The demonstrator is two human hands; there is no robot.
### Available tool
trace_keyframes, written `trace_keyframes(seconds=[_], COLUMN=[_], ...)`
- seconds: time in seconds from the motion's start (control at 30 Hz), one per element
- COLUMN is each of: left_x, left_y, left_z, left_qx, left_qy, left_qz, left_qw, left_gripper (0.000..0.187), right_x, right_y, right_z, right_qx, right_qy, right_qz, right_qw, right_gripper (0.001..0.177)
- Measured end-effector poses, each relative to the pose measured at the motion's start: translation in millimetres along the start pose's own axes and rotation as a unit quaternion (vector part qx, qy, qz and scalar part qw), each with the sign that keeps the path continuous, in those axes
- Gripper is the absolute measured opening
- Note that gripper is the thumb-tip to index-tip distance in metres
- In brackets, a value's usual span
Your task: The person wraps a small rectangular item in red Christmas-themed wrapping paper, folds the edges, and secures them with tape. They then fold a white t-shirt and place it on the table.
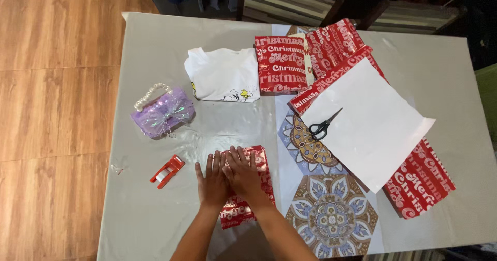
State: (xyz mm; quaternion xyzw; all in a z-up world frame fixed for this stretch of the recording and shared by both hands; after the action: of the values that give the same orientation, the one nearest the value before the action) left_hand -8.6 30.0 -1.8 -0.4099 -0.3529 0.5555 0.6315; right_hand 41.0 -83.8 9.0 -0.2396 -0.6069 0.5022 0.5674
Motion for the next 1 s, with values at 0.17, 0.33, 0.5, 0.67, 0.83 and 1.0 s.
trace_keyframes(seconds=[0.17,0.33,0.5,0.67,0.83,1.0], left_x=[0,0,7,56,116,150], left_y=[7,19,10,-21,-46,-40], left_z=[1,-3,5,50,90,87], left_qx=[-0.087,-0.205,-0.219,-0.361,-0.366,-0.277], left_qy=[-0.013,-0.010,0.002,0.013,-0.111,-0.098], left_qz=[0.048,0.085,0.161,0.252,0.233,0.320], left_qw=[0.995,0.975,0.962,0.898,0.894,0.901], left_gripper=[0.069,0.071,0.075,0.067,0.068,0.045], right_x=[-21,-58,-52,-2,87,139], right_y=[-15,-34,-39,-41,-12,3], right_z=[4,2,-5,-17,-57,-103], right_qx=[-0.023,-0.048,0.015,-0.183,0.008,0.201], right_qy=[0.024,0.075,0.136,-0.099,-0.190,-0.193], right_qz=[0.011,0.070,0.083,-0.052,-0.153,0.012], right_qw=[0.999,0.994,0.987,0.977,0.970,0.960], right_gripper=[0.055,0.055,0.061,0.035,0.028,0.022])
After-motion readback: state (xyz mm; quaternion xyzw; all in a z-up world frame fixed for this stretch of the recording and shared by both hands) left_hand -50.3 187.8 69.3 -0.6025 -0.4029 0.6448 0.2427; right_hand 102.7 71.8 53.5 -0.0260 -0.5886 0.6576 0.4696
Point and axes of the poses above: each hand's wrist, its own z-axis away from the middle knuckle, its own y-axis out of the palm, x = y × z, the point moved 1 cm from there along -z, towards the middle knuckle, and after that the axes turned 11 degrees about y, right-handed, at the moved point
